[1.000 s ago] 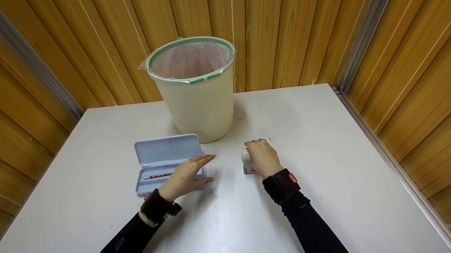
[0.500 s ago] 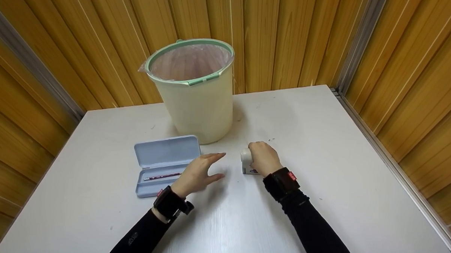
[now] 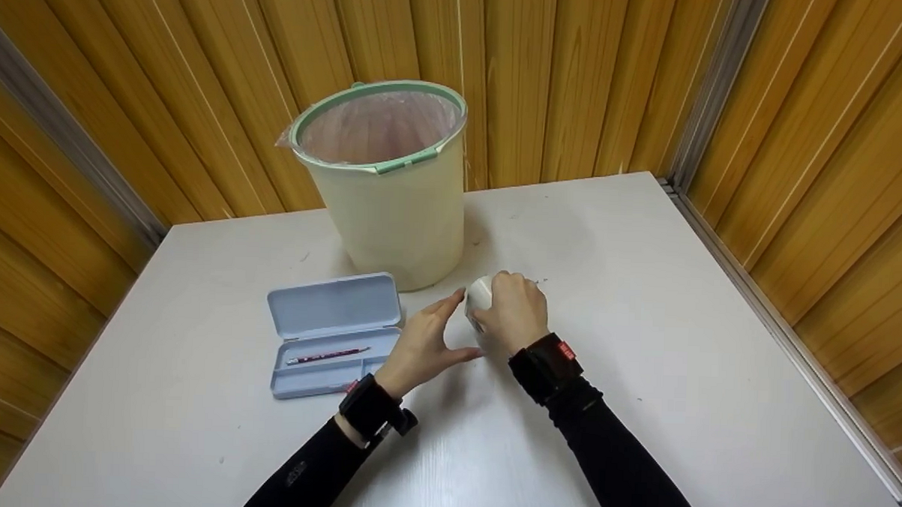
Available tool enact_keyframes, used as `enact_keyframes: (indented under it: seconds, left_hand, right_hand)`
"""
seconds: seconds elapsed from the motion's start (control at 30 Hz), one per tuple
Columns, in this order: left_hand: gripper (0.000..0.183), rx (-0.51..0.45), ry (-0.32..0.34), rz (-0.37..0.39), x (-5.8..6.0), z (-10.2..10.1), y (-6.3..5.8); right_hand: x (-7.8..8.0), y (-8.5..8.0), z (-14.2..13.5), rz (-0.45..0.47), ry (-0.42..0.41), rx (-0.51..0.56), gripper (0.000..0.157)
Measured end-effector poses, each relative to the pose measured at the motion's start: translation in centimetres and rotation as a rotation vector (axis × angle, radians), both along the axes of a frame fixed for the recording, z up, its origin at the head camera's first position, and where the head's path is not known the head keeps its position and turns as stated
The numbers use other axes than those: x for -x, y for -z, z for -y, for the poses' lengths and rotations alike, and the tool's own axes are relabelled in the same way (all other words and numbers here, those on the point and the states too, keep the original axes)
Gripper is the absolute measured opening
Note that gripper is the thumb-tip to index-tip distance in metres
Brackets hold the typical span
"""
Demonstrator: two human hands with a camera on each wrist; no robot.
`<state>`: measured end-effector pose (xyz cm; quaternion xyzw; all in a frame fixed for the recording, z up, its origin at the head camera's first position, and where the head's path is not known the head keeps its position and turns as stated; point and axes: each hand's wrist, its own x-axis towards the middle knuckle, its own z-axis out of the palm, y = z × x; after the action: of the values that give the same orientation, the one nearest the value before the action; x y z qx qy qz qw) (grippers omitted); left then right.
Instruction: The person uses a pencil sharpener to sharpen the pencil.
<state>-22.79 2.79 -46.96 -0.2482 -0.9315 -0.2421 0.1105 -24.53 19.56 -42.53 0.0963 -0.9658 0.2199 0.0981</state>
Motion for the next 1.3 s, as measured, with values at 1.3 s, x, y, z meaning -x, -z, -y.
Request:
enact_keyframes:
  seconds: [1.3]
  left_hand:
    - [0.069,-0.464,0.523,0.641,3.8,5.0,-0.7]
  right_hand:
    - [-1.2,-1.2,-1.3,-0.130,-0.616,-0.006,0.058]
